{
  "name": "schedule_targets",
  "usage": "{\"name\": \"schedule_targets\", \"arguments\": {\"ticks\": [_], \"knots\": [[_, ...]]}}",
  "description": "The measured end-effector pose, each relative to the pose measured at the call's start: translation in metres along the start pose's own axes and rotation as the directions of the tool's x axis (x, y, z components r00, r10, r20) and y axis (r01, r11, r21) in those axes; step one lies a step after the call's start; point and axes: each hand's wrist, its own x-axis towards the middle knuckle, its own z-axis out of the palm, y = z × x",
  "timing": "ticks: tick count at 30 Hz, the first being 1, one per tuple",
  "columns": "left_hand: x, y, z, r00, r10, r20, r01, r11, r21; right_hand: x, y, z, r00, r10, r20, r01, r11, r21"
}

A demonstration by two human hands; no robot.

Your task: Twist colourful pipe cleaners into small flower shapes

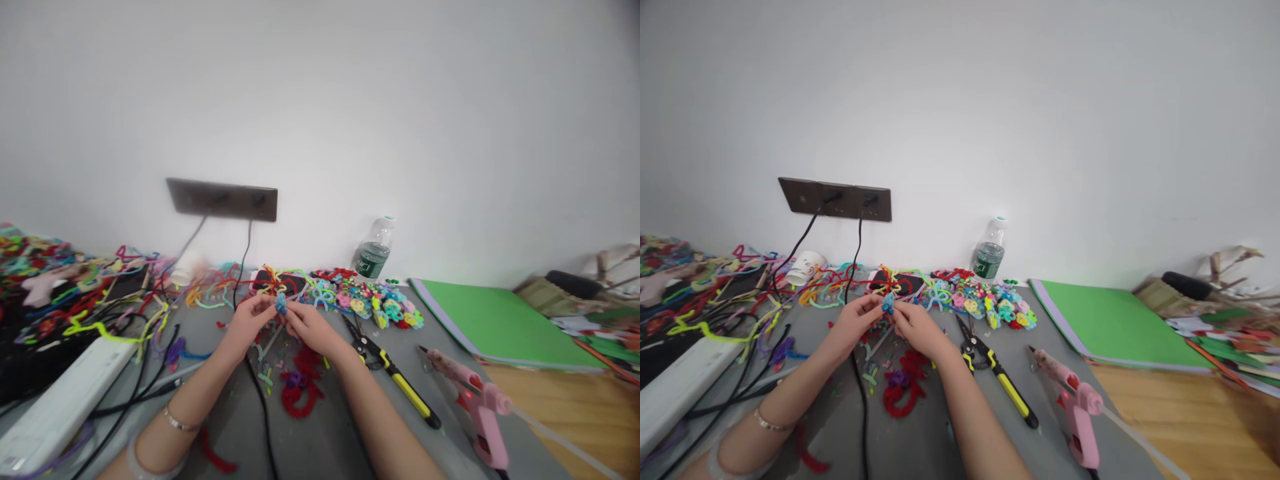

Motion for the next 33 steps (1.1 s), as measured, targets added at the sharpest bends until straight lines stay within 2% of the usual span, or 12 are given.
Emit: {"name": "schedule_targets", "arguments": {"ticks": [5, 12, 20, 24, 29, 33], "knots": [[0.0003, 0.0, -0.003, 0.999, 0.032, 0.023, -0.032, 0.999, 0.026, -0.0006, -0.0022, -0.0002, 1.0, 0.009, 0.003, -0.009, 0.999, 0.034], [-0.0007, 0.0033, -0.0043, 0.989, 0.148, 0.024, -0.149, 0.985, 0.09, 0.0002, -0.0057, -0.0007, 0.996, 0.031, 0.079, -0.042, 0.988, 0.149], [-0.0002, 0.0042, -0.0064, 0.989, 0.133, 0.066, -0.138, 0.988, 0.069, -0.0003, -0.0072, 0.0009, 0.995, 0.033, 0.093, -0.049, 0.983, 0.175], [0.0012, 0.0037, -0.0071, 0.99, 0.135, 0.046, -0.138, 0.988, 0.074, 0.0012, -0.0057, 0.0013, 0.998, 0.049, 0.036, -0.056, 0.965, 0.255], [0.0012, 0.0025, -0.0078, 0.986, 0.149, 0.074, -0.159, 0.976, 0.149, 0.0054, -0.0031, -0.0048, 0.985, 0.004, -0.172, 0.05, 0.95, 0.308], [-0.0016, 0.003, -0.0061, 0.981, 0.154, 0.115, -0.177, 0.957, 0.231, 0.0067, 0.0008, -0.007, 0.987, 0.076, -0.141, -0.023, 0.94, 0.341]]}}
